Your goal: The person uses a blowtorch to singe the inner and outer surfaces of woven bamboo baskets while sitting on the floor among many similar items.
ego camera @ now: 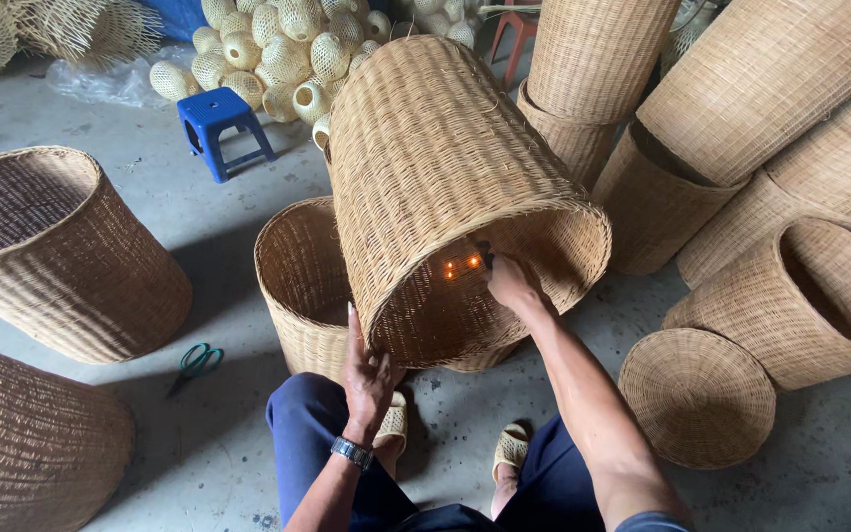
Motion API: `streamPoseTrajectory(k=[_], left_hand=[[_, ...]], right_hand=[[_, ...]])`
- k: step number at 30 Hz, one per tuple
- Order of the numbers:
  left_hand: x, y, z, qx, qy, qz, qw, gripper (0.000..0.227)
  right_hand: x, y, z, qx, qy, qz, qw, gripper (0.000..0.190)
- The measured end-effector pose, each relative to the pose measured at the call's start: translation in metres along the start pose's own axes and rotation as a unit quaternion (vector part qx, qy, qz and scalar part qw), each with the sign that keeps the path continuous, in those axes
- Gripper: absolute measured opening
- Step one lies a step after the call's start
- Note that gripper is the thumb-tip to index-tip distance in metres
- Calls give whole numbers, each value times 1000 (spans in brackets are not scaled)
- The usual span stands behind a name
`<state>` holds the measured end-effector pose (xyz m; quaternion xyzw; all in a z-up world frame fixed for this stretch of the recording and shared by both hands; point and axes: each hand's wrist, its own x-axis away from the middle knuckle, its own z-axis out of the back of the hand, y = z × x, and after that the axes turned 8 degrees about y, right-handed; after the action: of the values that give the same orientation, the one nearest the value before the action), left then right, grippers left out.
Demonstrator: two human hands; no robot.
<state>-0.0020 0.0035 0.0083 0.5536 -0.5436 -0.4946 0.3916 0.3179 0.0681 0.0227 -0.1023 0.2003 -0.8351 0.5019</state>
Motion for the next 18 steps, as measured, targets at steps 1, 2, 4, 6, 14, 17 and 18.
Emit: streamPoseTrajectory(k=[1, 2, 4, 6, 14, 17, 18], left_hand=[[0, 3, 0, -2, -1, 0, 1000, 95], [0, 5, 1, -10, 7, 19, 1000, 95], [-3, 10, 1, -19, 14, 37, 999, 95], [-4, 14, 3, -34, 35, 64, 997, 94], [-11, 6, 11, 21, 16, -11, 1000, 91], [-14, -2, 13, 16, 27, 13, 999, 90], [-13, -5, 13, 14, 39, 47, 998, 90]], right_hand=[[1, -6, 5, -12, -29, -32, 999, 23], [1, -13, 12, -23, -56, -63, 996, 25], [-3, -24, 19, -8, -48, -62, 997, 27], [-8, -29, 19, 8, -42, -62, 997, 37], [-67, -31, -26, 34, 47, -40, 998, 31], [-71, -25, -29, -76, -77, -52, 993, 31], [-70, -29, -31, -77, -78, -52, 993, 31]])
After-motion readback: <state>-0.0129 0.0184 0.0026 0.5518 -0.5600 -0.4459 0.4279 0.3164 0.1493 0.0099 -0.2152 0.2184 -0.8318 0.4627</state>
